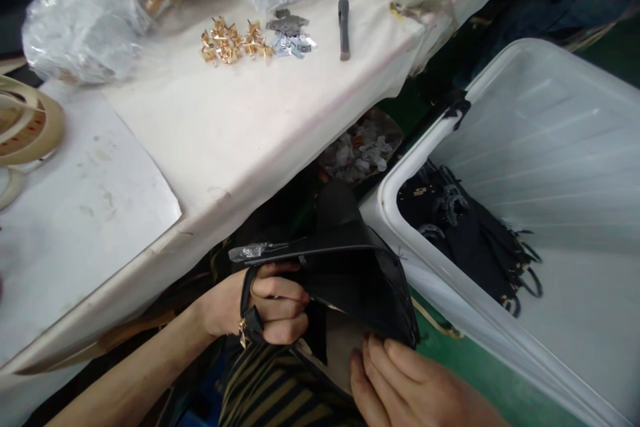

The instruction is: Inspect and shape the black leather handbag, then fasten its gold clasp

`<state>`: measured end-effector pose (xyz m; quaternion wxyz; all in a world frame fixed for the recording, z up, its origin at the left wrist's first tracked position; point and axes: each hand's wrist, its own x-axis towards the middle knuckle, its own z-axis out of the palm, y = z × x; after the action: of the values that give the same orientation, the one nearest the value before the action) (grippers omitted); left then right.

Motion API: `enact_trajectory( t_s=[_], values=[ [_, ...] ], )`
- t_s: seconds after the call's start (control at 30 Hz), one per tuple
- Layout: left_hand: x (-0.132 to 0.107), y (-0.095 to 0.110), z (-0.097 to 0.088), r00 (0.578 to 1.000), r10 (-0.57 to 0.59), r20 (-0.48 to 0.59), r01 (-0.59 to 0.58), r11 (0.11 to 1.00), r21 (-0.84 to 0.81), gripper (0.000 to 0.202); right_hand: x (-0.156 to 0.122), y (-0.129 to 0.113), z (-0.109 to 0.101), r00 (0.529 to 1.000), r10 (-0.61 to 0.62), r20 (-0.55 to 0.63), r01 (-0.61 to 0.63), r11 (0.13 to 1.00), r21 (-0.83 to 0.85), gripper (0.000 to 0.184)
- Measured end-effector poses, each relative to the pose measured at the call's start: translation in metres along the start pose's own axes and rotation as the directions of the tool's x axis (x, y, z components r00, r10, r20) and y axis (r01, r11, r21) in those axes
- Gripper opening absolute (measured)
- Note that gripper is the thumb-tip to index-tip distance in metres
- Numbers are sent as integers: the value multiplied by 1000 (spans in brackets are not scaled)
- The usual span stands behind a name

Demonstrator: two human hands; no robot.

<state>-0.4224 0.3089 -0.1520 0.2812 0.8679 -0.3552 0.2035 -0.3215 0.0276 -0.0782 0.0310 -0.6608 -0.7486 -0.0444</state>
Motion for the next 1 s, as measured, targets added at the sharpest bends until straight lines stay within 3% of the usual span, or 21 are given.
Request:
enact_trajectory(
  t_s=[0.17,0.47,0.73,1.0],
  values=[
    [5,-6,5,999,34,-6,-33,999,26,11,-4,2,1,1000,-8,26,8,1000,6,42],
    [6,-12,7,1000,30,9,-30,999,13,11,0,7,3,1000,27,-6,-27,999,41,30],
    [-11,-9,10,998,-46,-36,47,999,23,14,18,26,-7,985,-141,98,130,985,111,12],
    [-26,7,18,987,-148,-63,147,989,-17,14,23,41,-2,969,-238,73,223,959,174,6]
  ],
)
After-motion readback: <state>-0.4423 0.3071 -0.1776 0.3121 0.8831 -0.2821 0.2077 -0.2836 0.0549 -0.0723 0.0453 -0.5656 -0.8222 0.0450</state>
